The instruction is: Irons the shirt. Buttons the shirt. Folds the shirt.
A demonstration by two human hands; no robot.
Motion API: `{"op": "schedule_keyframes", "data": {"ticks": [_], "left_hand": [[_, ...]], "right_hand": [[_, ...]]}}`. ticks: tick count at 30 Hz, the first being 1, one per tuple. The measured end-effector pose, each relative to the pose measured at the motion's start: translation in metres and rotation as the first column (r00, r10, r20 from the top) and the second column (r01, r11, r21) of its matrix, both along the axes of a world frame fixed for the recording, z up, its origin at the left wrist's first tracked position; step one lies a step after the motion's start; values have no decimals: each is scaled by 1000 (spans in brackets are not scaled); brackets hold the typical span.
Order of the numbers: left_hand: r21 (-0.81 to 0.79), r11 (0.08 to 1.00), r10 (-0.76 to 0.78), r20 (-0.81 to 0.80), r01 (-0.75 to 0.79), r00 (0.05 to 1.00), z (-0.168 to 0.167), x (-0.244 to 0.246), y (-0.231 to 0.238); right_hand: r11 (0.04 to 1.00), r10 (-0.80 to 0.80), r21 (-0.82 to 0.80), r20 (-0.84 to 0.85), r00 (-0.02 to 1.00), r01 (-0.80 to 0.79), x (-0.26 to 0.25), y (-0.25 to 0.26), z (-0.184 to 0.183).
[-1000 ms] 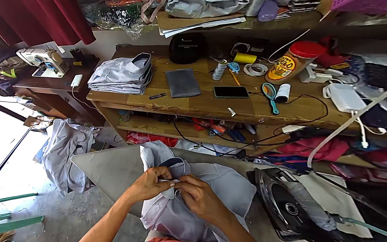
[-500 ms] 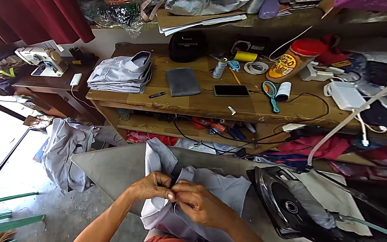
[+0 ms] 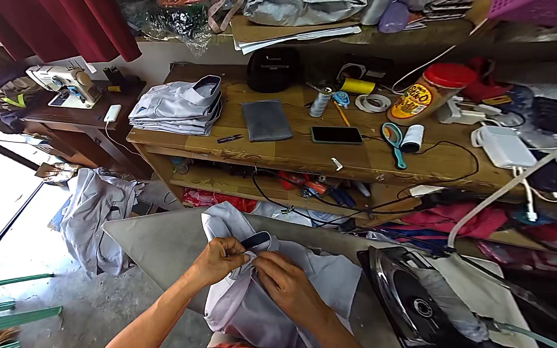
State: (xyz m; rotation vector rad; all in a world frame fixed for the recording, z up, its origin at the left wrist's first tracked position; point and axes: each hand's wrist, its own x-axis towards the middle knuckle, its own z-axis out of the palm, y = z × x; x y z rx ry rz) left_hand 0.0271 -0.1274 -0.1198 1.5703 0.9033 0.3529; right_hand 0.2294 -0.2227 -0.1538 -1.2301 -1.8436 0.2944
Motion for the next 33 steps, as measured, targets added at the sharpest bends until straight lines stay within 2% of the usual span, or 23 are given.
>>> {"op": "schedule_keyframes", "data": {"ticks": [4, 6, 11, 16, 21, 27, 30, 33], "left_hand": [[68, 997, 34, -100, -27, 994, -3, 12, -1], [61, 998, 10, -77, -5, 997, -5, 16, -1], [-22, 998, -56, 9, 57, 998, -6, 22, 6], [83, 989, -121, -30, 123, 992, -3, 21, 10], [282, 951, -111, -85, 131, 990, -2, 18, -1], [473, 878, -17, -114, 69, 993, -17, 17, -7], [537, 843, 18, -80, 28, 997, -25, 20, -10], [564, 826, 15, -33, 6, 999, -28, 22, -11]], "right_hand": [[991, -136, -9, 42, 990, 136, -5, -4, -2], [985, -172, -4, 64, 983, 173, -6, -4, -2], [987, -161, 27, 117, 980, 159, 3, 4, -4], [989, -141, 66, 179, 974, 131, 8, 14, -7], [995, -66, 87, 259, 964, 45, 14, 26, -8], [984, 177, -64, 255, 951, -166, 26, 42, 0], [952, 271, -181, 134, 953, -246, 34, 49, 6], [911, 293, -303, -8, 956, -281, 40, 52, 10]]}}
